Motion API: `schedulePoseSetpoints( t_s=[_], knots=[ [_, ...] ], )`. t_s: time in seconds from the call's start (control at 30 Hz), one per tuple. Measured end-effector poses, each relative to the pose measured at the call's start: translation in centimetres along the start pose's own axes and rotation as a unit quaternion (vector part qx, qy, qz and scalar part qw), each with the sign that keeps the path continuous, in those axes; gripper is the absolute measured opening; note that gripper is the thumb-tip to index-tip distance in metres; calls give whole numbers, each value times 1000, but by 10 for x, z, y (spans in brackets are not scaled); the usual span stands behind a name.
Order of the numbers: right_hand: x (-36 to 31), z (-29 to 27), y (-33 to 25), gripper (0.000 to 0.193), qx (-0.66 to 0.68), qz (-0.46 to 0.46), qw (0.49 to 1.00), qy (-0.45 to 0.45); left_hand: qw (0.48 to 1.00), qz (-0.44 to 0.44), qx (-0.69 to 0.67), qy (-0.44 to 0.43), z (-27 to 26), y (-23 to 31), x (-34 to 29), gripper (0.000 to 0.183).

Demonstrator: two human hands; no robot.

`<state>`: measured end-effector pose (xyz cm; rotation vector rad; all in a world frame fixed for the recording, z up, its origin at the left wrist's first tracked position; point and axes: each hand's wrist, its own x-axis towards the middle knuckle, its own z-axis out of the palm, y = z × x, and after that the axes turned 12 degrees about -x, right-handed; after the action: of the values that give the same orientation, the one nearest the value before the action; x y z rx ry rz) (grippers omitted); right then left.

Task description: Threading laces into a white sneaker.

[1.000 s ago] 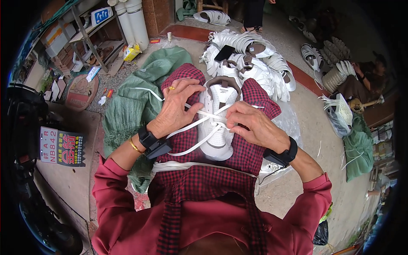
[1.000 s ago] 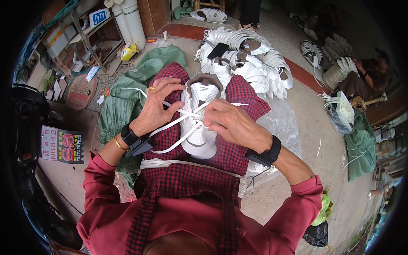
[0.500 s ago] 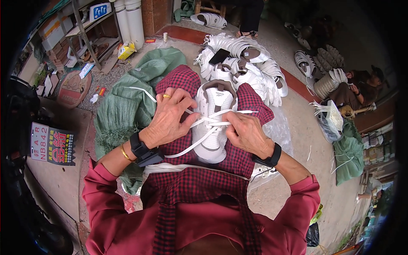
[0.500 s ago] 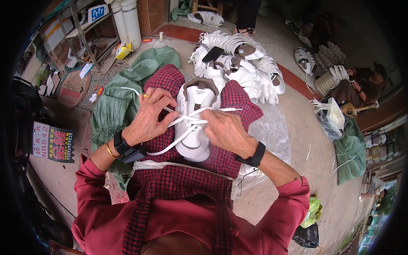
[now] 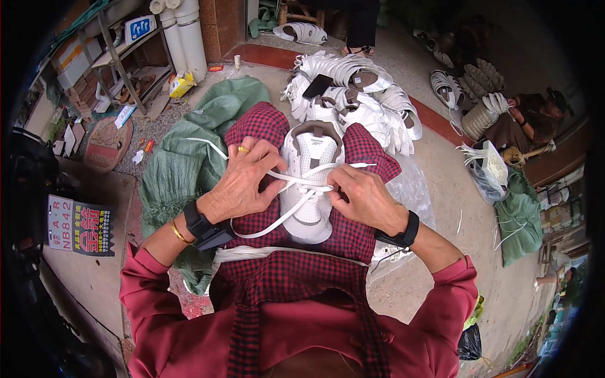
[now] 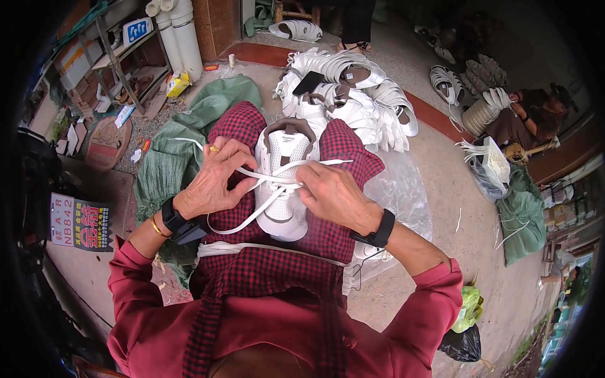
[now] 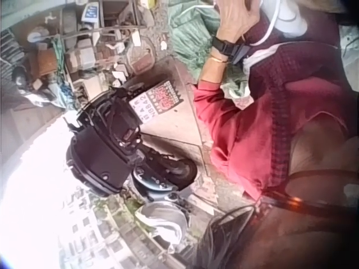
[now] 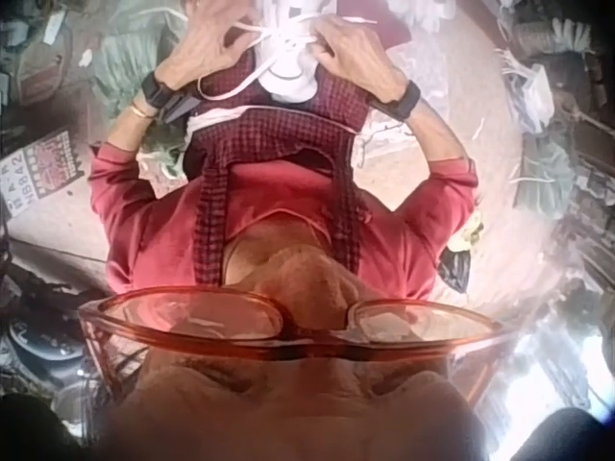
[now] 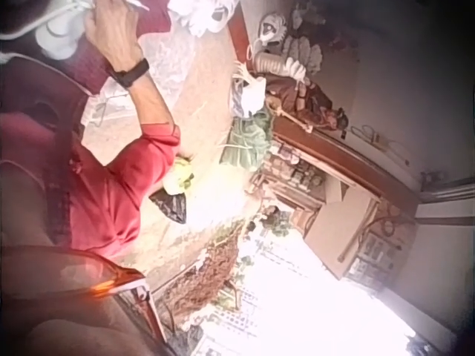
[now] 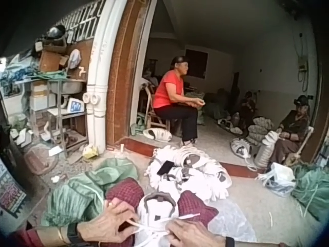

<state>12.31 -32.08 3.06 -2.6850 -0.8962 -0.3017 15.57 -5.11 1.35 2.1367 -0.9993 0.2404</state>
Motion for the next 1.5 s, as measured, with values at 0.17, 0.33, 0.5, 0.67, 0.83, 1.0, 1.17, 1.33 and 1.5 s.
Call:
schedulePoseSetpoints(
  t_s=[0.17,0.33,0.5,0.67,0.83,1.0,1.17,1.33,1.5],
  knots=[
    [2,1,5,14,-52,-65,997,6,997,64,34,5,4,-9,-3,20],
    [2,8,5,14,-46,-42,998,8,998,47,35,8,7,-1,-1,17],
    [2,16,7,13,-37,-37,998,18,999,45,4,-1,6,-2,2,8],
    [9,16,5,10,-53,-35,998,-3,971,2,-227,-73,-10,-6,9,11],
    [7,21,7,10,-28,-42,999,17,859,-207,-465,-61,-54,-29,13,23],
    [7,14,14,9,39,-52,998,9,997,-26,19,72,-31,-39,2,11],
    [3,-8,17,13,43,50,993,98,993,4,18,120,-16,14,-2,20],
    [20,-4,13,19,-25,-2,996,81,998,-3,64,2,13,47,-7,24],
    [21,1,12,14,50,-33,992,115,1000,-6,9,-28,10,46,-4,16]
  ],
)
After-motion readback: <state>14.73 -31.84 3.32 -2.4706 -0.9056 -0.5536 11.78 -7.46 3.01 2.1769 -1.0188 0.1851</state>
